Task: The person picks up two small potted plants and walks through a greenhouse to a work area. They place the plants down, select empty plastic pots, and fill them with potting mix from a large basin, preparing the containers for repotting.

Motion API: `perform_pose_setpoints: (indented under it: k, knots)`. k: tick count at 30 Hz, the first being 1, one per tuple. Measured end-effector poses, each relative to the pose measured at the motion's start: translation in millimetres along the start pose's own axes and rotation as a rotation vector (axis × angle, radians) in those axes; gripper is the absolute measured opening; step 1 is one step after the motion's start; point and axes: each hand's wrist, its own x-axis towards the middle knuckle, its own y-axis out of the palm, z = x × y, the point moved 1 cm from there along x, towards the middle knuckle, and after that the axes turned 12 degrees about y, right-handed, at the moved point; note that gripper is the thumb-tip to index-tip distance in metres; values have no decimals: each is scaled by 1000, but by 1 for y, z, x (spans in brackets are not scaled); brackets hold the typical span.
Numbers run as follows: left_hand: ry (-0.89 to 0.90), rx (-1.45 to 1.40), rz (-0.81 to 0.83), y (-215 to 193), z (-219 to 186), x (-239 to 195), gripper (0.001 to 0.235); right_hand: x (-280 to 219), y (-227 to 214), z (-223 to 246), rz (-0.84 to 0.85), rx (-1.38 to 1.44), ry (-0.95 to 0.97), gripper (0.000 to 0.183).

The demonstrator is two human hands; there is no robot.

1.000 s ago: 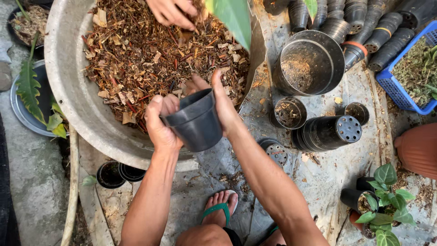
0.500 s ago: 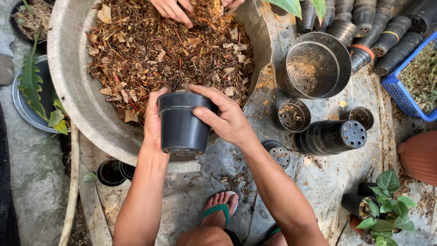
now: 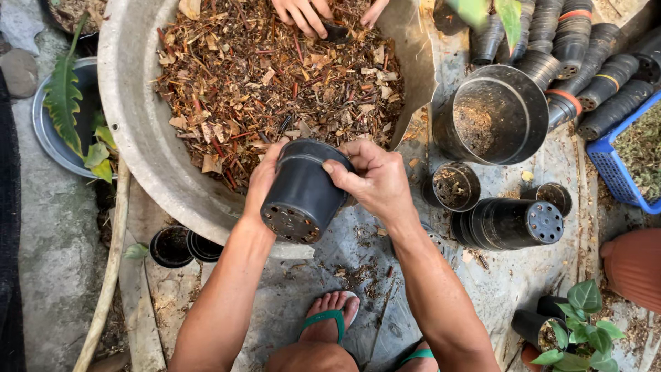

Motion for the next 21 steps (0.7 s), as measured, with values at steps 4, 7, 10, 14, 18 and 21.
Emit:
perform_pose_setpoints:
  k: [4,7,10,14,18,21]
  knots:
    - [47,-109,121,2,-4,2,30,-6,-14,7,330,307,-195,60]
    - [127,-110,90,2,2,4,28,-14,-5,-1,241,314,-250,77]
    - [193,-186,71,-1,13,9,28,-6,5,-20,97,312,-259,70]
    - [-8,-259,-208,2,20,4,46,6,21,-45,-97,399,-174,53]
    - [76,-290,-218,3,28,2,41,12,20,-46,-22,546,-128,47]
    - [109,-265,-246,0,28,1,43,8,11,-39,78,552,-134,54]
